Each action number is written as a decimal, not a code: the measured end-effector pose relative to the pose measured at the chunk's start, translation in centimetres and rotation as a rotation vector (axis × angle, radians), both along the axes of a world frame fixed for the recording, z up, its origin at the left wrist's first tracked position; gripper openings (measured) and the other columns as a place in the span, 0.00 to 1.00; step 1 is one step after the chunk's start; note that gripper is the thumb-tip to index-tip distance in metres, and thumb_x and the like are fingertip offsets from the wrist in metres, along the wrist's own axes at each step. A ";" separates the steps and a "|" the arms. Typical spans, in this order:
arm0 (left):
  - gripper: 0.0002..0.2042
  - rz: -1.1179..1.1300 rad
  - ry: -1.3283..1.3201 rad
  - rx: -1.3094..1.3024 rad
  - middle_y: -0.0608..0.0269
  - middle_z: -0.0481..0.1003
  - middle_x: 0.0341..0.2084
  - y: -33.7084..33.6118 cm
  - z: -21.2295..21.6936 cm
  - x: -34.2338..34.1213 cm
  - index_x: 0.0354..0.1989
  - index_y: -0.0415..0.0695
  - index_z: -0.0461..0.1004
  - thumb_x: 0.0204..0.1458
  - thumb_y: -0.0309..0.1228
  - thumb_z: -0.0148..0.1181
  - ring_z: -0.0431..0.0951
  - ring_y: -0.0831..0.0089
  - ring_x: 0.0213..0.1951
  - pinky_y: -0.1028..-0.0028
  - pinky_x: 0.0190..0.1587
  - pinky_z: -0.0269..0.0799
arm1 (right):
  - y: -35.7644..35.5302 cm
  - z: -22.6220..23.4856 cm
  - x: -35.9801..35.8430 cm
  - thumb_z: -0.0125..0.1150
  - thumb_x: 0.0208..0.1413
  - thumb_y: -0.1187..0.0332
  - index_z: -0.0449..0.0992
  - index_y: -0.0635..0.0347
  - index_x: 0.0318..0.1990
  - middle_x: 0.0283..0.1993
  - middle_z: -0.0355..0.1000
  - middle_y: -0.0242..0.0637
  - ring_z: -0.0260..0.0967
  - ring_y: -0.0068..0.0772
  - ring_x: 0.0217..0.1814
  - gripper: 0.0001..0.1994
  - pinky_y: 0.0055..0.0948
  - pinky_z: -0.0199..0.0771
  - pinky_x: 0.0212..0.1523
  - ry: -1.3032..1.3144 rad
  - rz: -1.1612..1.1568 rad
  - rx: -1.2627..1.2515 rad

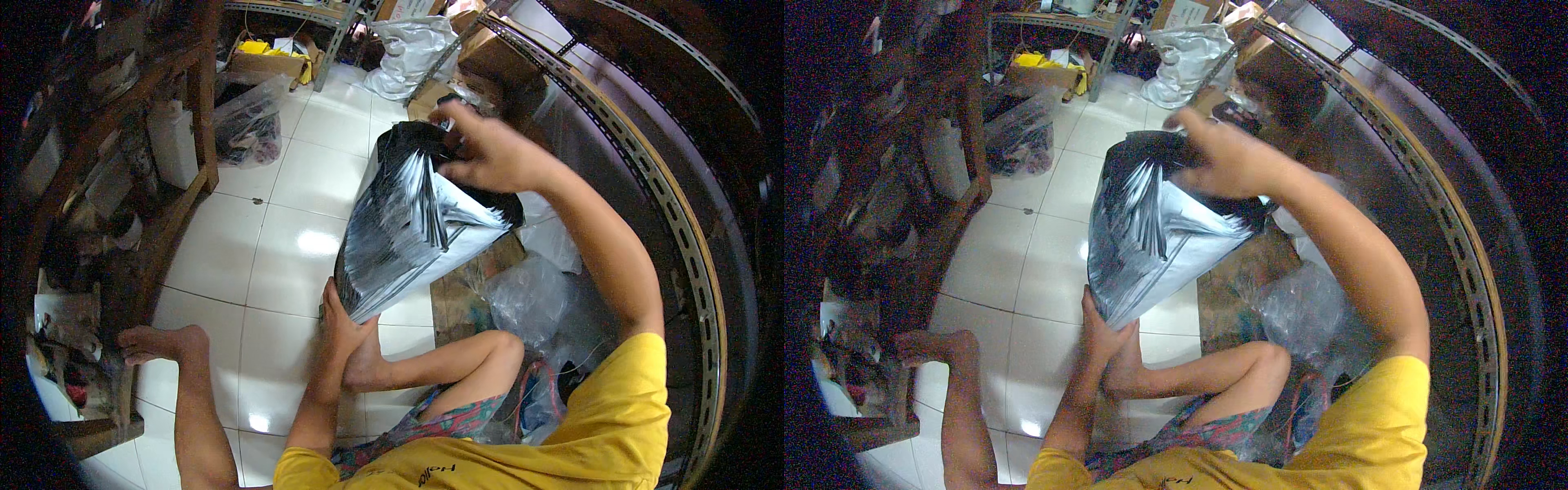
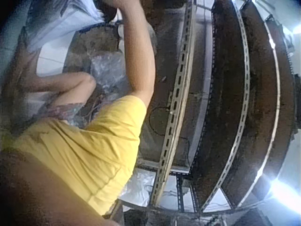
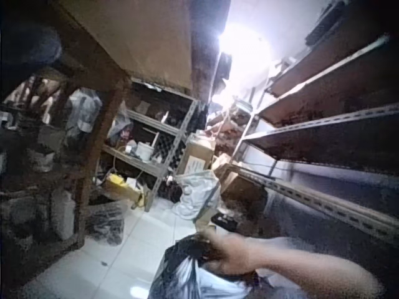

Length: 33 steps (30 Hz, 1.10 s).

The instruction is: The person sits on the floor and folds a white poly mailer, then places it into a black plastic bag. The person repeats this process with another mailer, folding it and inserting it into the same bag.

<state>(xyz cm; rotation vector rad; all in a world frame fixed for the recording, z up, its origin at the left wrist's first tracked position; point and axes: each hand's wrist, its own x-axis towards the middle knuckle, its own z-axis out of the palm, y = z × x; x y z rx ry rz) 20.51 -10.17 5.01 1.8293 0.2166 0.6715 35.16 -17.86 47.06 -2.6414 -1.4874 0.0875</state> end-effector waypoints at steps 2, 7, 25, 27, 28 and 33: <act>0.61 0.023 0.074 0.025 0.29 0.53 0.67 0.8 0.1 -0.3 0.72 0.30 0.37 0.35 0.38 0.79 0.57 0.37 0.69 0.52 0.71 0.53 | 0.7 1.6 0.4 0.64 0.62 0.65 0.65 0.59 0.61 0.48 0.74 0.41 0.73 0.32 0.49 0.22 0.33 0.75 0.49 0.057 -0.026 0.320; 0.60 -0.018 0.012 0.036 0.27 0.51 0.66 0.6 0.2 0.0 0.72 0.32 0.37 0.37 0.38 0.77 0.56 0.32 0.67 0.44 0.68 0.54 | 1.2 -2.8 0.6 0.46 0.69 0.47 0.63 0.67 0.65 0.57 0.71 0.60 0.69 0.53 0.61 0.31 0.44 0.65 0.64 -0.216 -0.062 0.260; 0.63 -0.109 0.048 0.028 0.30 0.51 0.67 1.2 -1.1 0.6 0.72 0.33 0.39 0.33 0.42 0.80 0.56 0.33 0.66 0.43 0.67 0.55 | 0.6 -4.4 2.0 0.37 0.70 0.41 0.50 0.67 0.72 0.66 0.63 0.67 0.62 0.65 0.68 0.38 0.44 0.59 0.70 0.009 -0.061 0.162; 0.62 -0.099 0.041 0.046 0.30 0.52 0.66 1.7 -1.4 0.7 0.72 0.33 0.40 0.33 0.43 0.80 0.57 0.33 0.65 0.43 0.66 0.55 | 1.9 -4.6 2.0 0.37 0.69 0.41 0.50 0.68 0.72 0.65 0.64 0.66 0.64 0.66 0.66 0.39 0.43 0.60 0.69 -0.051 -0.006 0.167; 0.62 -0.089 0.039 0.056 0.31 0.52 0.66 1.8 -1.6 0.6 0.71 0.33 0.40 0.33 0.43 0.80 0.57 0.34 0.65 0.43 0.66 0.56 | 2.3 -2.9 2.4 0.36 0.69 0.40 0.49 0.69 0.72 0.65 0.64 0.65 0.64 0.66 0.66 0.39 0.43 0.60 0.69 -0.081 -0.009 0.254; 0.61 -0.067 -0.010 0.074 0.31 0.54 0.64 1.9 -1.4 0.9 0.71 0.33 0.41 0.33 0.40 0.80 0.58 0.33 0.64 0.43 0.65 0.57 | 2.7 -5.2 2.2 0.39 0.69 0.39 0.48 0.70 0.73 0.70 0.57 0.67 0.58 0.57 0.73 0.41 0.43 0.58 0.71 -0.054 -0.009 0.098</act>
